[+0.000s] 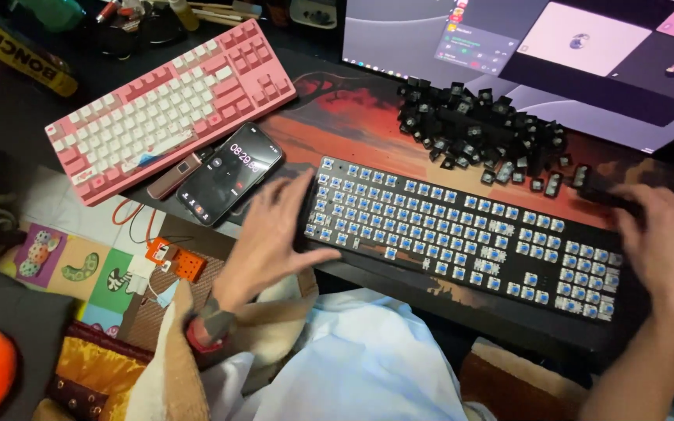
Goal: Removing mechanical switches from a keyboard plate using a specialized switch puller tool.
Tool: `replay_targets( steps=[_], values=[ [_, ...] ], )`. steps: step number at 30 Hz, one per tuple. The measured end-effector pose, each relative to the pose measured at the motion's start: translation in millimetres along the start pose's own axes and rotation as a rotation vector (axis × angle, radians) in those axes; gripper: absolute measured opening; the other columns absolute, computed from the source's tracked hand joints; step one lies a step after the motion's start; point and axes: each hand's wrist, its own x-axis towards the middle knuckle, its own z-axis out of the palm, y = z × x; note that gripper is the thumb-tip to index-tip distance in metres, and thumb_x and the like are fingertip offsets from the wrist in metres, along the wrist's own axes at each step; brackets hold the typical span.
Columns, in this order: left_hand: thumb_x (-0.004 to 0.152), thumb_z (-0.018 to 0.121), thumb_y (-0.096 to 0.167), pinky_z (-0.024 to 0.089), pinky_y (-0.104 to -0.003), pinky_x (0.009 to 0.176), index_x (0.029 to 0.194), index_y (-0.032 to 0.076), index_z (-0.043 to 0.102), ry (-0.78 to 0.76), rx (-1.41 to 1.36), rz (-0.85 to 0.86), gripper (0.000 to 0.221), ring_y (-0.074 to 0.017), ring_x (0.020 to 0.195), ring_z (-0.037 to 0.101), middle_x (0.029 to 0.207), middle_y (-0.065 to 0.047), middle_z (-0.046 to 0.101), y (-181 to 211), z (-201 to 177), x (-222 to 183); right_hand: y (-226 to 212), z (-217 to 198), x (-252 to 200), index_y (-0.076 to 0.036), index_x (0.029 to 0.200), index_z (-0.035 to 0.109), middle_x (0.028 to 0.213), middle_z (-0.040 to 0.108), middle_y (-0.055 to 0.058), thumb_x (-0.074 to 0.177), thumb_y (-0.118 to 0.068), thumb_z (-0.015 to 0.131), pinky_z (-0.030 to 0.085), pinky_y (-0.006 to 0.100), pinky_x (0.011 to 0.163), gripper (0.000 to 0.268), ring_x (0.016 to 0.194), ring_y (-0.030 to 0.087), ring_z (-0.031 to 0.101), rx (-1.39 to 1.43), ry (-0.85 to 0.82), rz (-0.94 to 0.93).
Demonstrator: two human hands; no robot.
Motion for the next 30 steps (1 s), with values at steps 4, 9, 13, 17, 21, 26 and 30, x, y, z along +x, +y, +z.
replay_targets(
  steps=[4, 9, 13, 17, 21, 26, 30],
  values=[
    [0.092, 0.101, 0.070, 0.049, -0.073, 0.123, 0.189, -0.001, 0.023, 0.044, -0.022, 0.020, 0.143, -0.0527, 0.166, 0.044, 0.179, -0.032, 0.054, 16.4, 16.3, -2.5, 66.9, 65.2, -10.7, -0.022, 0.158, 0.093, 0.134, 0.087, 0.021, 0.115, -0.015, 0.088, 0.062, 0.055, 0.110, 0.044, 0.113, 0.045, 0.084, 0.094, -0.034, 0.087],
    [0.092, 0.104, 0.057, 0.048, -0.078, 0.127, 0.190, -0.002, 0.018, 0.073, -0.077, 0.010, 0.142, -0.0564, 0.163, 0.052, 0.179, -0.038, 0.053, 24.0, 8.2, -1.6, 39.7, 27.7, -20.8, -0.008, 0.170, 0.091, 0.149, 0.080, 0.036, 0.114, -0.001, 0.086, 0.057, 0.063, 0.123, 0.057, 0.131, 0.057, 0.077, 0.166, 0.084, 0.057],
    [0.095, 0.098, 0.058, 0.048, -0.066, 0.126, 0.189, -0.003, 0.027, 0.025, -0.089, -0.045, 0.132, -0.0564, 0.158, 0.053, 0.172, -0.042, 0.055, 27.6, 2.6, -4.1, -35.8, -34.2, -64.2, 0.001, 0.176, 0.083, 0.147, 0.078, 0.035, 0.127, -0.003, 0.075, 0.054, 0.065, 0.116, 0.050, 0.133, 0.057, 0.073, 0.125, 0.130, 0.189],
    [0.090, 0.098, 0.060, 0.050, -0.067, 0.126, 0.190, 0.000, 0.024, 0.049, 0.002, -0.066, 0.138, -0.0498, 0.160, 0.057, 0.183, -0.031, 0.055, 24.6, 10.7, -7.8, -100.2, -69.2, -101.3, 0.007, 0.174, 0.070, 0.141, 0.082, 0.031, 0.128, -0.014, 0.068, 0.056, 0.064, 0.106, 0.051, 0.116, 0.050, 0.078, 0.366, 0.040, 0.467],
    [0.095, 0.094, 0.054, 0.049, -0.065, 0.127, 0.193, 0.003, 0.018, 0.050, -0.056, -0.092, 0.134, -0.0485, 0.159, 0.056, 0.180, -0.029, 0.057, 27.1, 10.0, -8.9, -145.0, -86.0, -122.1, 0.005, 0.180, 0.060, 0.143, 0.082, 0.027, 0.125, -0.029, 0.068, 0.051, 0.062, 0.116, 0.065, 0.125, 0.045, 0.074, 0.487, 0.024, 0.651],
    [0.095, 0.094, 0.054, 0.050, -0.067, 0.124, 0.193, 0.006, 0.023, 0.059, -0.116, -0.124, 0.130, -0.0503, 0.154, 0.058, 0.174, -0.031, 0.058, 22.6, 28.0, -10.2, -149.6, -90.0, -127.1, 0.002, 0.185, 0.055, 0.152, 0.078, 0.028, 0.122, -0.038, 0.067, 0.049, 0.063, 0.116, 0.076, 0.133, 0.047, 0.071, 0.524, -0.003, 0.732],
    [0.094, 0.098, 0.050, 0.054, -0.067, 0.119, 0.193, 0.012, 0.029, 0.089, -0.173, -0.151, 0.126, -0.0510, 0.149, 0.062, 0.168, -0.028, 0.061, 24.9, 34.1, -9.5, -155.6, -103.1, -120.0, -0.002, 0.185, 0.053, 0.161, 0.075, 0.023, 0.120, -0.042, 0.065, 0.046, 0.061, 0.122, 0.077, 0.139, 0.043, 0.068, 0.589, -0.014, 0.822]
  ],
)
